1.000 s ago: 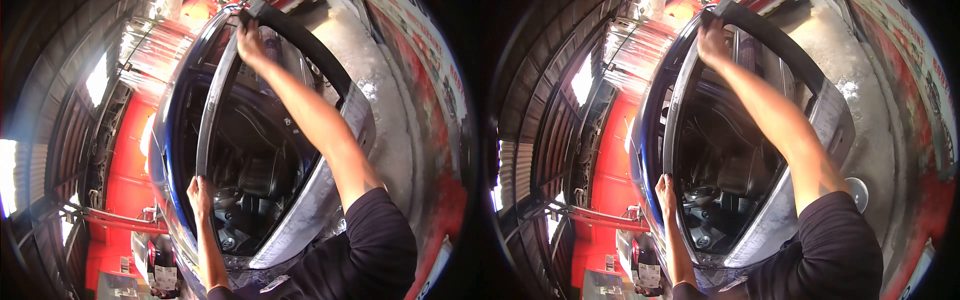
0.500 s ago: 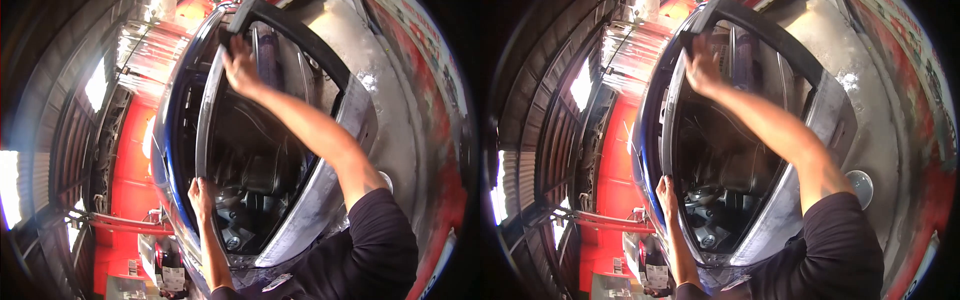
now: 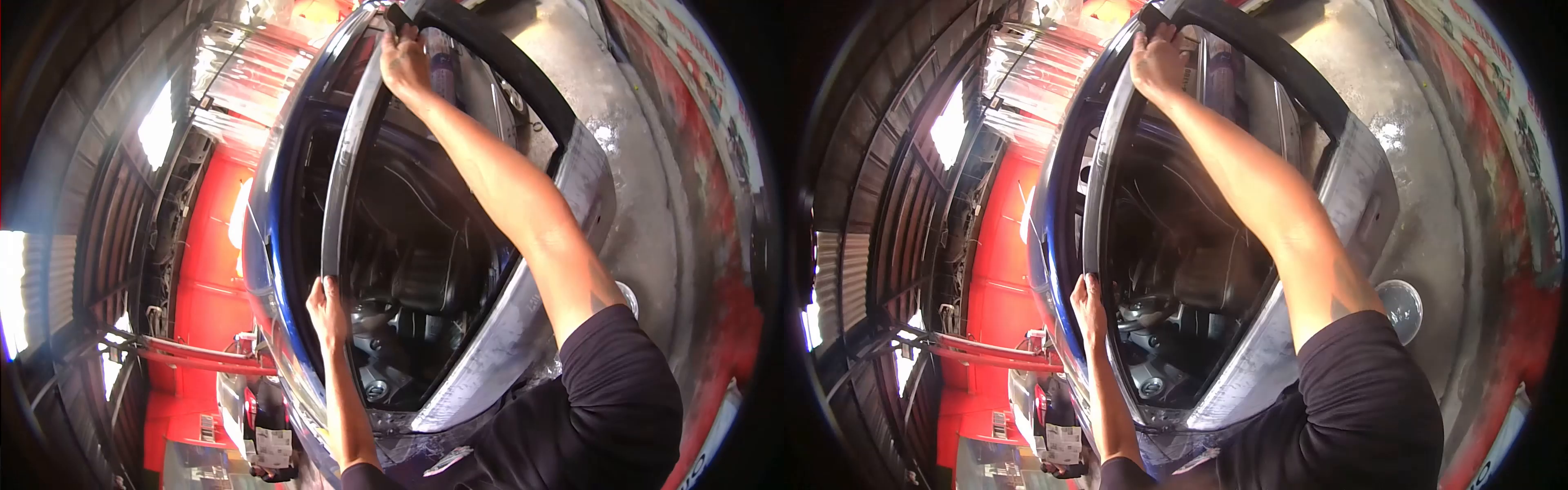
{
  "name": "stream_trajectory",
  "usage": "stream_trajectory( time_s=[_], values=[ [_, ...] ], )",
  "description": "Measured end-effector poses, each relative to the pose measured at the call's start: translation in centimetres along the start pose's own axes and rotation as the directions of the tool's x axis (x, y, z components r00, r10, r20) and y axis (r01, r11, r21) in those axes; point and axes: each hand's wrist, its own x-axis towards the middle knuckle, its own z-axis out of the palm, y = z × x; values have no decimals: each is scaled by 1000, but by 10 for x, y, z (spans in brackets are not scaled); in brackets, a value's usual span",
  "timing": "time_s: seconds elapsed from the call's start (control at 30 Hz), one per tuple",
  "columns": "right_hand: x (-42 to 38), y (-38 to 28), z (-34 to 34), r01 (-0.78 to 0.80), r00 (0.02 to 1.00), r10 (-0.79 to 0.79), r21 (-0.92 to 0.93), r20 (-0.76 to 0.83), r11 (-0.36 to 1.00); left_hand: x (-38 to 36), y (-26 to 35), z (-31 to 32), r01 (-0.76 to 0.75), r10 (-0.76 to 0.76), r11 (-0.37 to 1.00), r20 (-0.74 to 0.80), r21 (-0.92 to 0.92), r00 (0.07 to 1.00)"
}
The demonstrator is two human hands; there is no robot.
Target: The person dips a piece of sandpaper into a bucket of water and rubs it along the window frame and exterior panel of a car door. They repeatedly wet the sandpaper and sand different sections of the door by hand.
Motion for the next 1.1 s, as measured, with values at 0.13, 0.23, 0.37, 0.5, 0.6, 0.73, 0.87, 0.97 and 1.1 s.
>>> stream_trajectory(
  time_s=[0.13, 0.23, 0.37, 0.5, 0.6, 0.73, 0.87, 0.97, 1.1],
  values=[
    [-74, 31, 38, 269, 963, -270, -87, 9, 959, 6, 1, 5, -14, 13, 1000, -29, -21, 999],
    [-60, 18, 20, 238, 969, -243, -112, -34, 965, 7, -4, 3, -13, 12, 999, -24, -31, 1000],
    [46, 18, -6, 180, 971, -196, -119, -139, 976, 5, -3, -1, 8, -7, 1000, -27, 23, 1000],
    [-62, 41, 24, 393, 905, -421, -246, -68, 886, 4, 9, 2, 11, -11, 1000, -24, 28, 1000],
    [-2, 59, 40, 354, 862, -442, -329, -249, 876, 6, -1, 0, 7, -6, 999, -17, 38, 1000],
    [39, -4, -15, 0, 1000, 0, 116, 0, 993, 1, 6, 1, 21, -21, 1000, -26, 16, 999],
    [-67, 19, -1, 269, 953, -250, -97, 173, 958, 5, 12, 6, 18, -18, 1000, -20, -13, 1000],
    [22, 5, -11, 159, 987, -156, 46, -48, 986, 6, 11, 3, 32, -32, 999, -20, -10, 999],
    [-28, 7, 18, 141, 990, -137, 131, -44, 981, 5, 5, 2, -3, 3, 1000, -20, 18, 1000]
  ],
)
